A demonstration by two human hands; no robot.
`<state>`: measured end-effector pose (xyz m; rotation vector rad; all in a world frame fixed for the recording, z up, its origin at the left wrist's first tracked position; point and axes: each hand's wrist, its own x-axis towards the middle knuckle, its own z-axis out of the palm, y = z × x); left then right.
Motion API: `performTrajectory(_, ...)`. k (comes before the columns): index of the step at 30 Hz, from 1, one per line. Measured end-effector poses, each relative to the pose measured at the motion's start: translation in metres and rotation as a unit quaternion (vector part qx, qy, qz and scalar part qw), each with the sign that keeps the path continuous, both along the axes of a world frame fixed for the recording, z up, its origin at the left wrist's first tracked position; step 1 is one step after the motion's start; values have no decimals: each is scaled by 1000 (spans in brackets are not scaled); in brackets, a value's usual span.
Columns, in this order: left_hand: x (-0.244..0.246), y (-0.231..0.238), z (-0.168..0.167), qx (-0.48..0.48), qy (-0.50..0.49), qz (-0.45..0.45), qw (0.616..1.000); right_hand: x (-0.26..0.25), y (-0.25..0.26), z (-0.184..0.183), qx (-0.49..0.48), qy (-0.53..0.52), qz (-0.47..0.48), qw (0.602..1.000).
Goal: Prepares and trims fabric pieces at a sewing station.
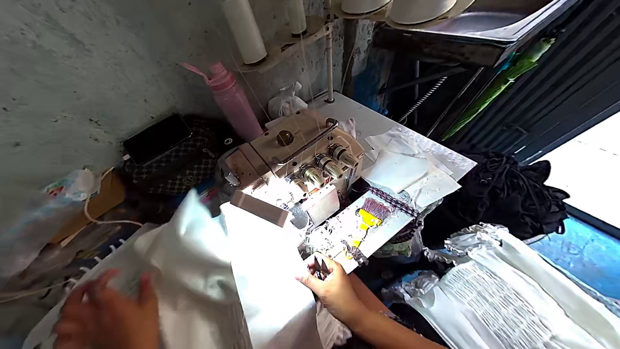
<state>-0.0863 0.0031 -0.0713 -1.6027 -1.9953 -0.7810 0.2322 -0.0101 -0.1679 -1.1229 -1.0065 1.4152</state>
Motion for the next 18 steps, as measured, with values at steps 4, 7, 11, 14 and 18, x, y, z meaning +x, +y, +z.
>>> performTrajectory(4, 125, -2, 36, -54, -39, -184, 981, -4, -31, -2, -40, 74, 19, 996)
performTrajectory(7, 199, -29, -9, -203, -80, -233, 948, 2, -41, 4, -82, 104, 17, 991)
performTrajectory(11, 189, -46, -43, -257, -204, -214, 920, 10, -32, 6, -112, 115, 33, 987)
performTrajectory(14, 164, -62, -41, -264, -290, -188, 900, 13, -29, 6, -117, 144, 44, 982)
performTrajectory(18, 130, -56, -5, -162, -335, -186, 909, 21, -11, 16, -86, 72, 94, 989)
